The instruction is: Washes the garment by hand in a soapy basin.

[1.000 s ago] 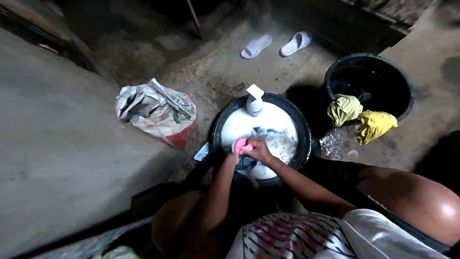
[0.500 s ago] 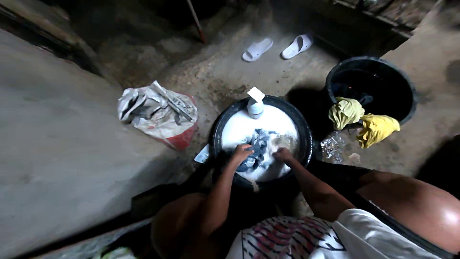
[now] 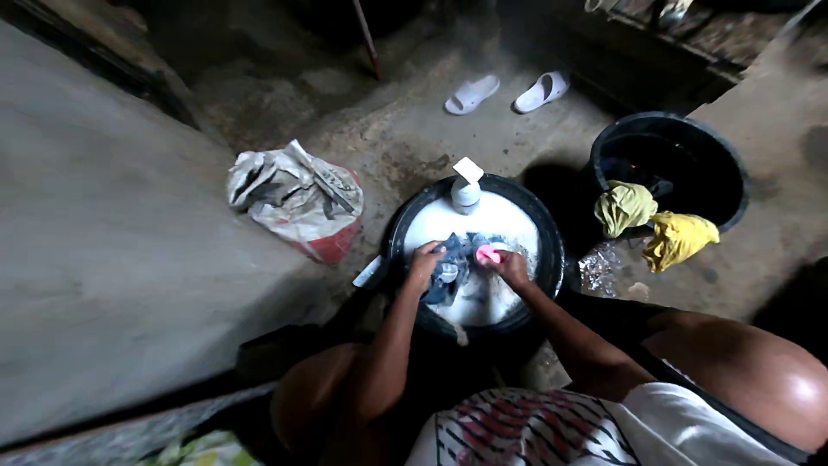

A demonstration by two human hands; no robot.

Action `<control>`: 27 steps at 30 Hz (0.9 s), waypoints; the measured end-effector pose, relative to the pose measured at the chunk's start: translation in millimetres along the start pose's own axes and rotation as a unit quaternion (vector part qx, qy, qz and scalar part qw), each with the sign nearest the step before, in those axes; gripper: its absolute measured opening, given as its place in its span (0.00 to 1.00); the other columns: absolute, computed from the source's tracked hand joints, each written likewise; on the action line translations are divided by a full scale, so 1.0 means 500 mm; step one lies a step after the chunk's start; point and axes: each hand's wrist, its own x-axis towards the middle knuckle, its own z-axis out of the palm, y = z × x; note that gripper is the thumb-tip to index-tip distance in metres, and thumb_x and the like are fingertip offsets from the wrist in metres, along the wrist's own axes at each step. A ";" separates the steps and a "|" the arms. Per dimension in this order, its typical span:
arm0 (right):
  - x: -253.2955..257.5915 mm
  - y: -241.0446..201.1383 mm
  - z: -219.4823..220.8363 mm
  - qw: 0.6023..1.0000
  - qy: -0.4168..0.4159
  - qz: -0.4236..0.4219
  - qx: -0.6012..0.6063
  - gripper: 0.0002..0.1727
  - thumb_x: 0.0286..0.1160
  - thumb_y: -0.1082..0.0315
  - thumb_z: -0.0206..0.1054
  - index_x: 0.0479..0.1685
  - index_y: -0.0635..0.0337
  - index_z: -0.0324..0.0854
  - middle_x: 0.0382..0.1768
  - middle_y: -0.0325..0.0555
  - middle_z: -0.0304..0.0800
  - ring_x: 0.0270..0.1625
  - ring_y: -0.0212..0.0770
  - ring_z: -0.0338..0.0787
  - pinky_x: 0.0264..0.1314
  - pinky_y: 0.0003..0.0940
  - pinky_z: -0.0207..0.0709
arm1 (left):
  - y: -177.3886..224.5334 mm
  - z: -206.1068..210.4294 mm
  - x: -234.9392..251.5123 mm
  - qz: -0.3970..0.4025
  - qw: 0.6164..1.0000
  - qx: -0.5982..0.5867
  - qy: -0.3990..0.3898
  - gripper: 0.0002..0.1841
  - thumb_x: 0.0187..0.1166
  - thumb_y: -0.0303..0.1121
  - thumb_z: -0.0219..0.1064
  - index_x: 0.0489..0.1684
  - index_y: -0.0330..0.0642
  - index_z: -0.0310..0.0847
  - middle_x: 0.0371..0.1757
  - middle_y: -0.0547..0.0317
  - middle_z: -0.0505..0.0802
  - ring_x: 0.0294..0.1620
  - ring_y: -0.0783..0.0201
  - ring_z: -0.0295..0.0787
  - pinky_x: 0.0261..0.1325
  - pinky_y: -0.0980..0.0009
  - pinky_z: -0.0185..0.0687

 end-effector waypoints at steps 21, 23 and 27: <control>0.012 -0.009 0.033 0.996 0.079 0.031 0.016 0.18 0.77 0.66 0.72 0.59 0.71 0.85 0.50 0.66 0.92 0.56 0.62 0.92 0.66 0.61 0.80 | -0.096 -0.053 0.058 -0.154 0.957 0.243 0.039 0.20 0.88 0.38 0.59 0.65 0.28 0.79 0.50 0.34 0.91 0.45 0.46 0.92 0.53 0.50 0.87; 0.019 -0.018 0.054 0.995 0.029 -0.093 -0.037 0.21 0.75 0.69 0.72 0.65 0.69 0.83 0.59 0.64 0.90 0.64 0.60 0.90 0.72 0.60 0.79 | -0.119 -0.046 0.036 -0.228 0.943 0.240 -0.021 0.23 0.88 0.40 0.59 0.72 0.32 0.74 0.50 0.38 0.90 0.40 0.51 0.90 0.49 0.55 0.87; 0.059 -0.051 0.107 0.935 -0.122 -0.273 -0.190 0.41 0.63 0.61 0.82 0.80 0.61 0.74 0.78 0.61 0.78 0.84 0.60 0.73 0.89 0.58 0.60 | -0.165 -0.020 0.014 -0.320 0.930 0.180 -0.031 0.28 0.91 0.50 0.55 0.81 0.39 0.69 0.59 0.34 0.87 0.48 0.47 0.90 0.54 0.52 0.86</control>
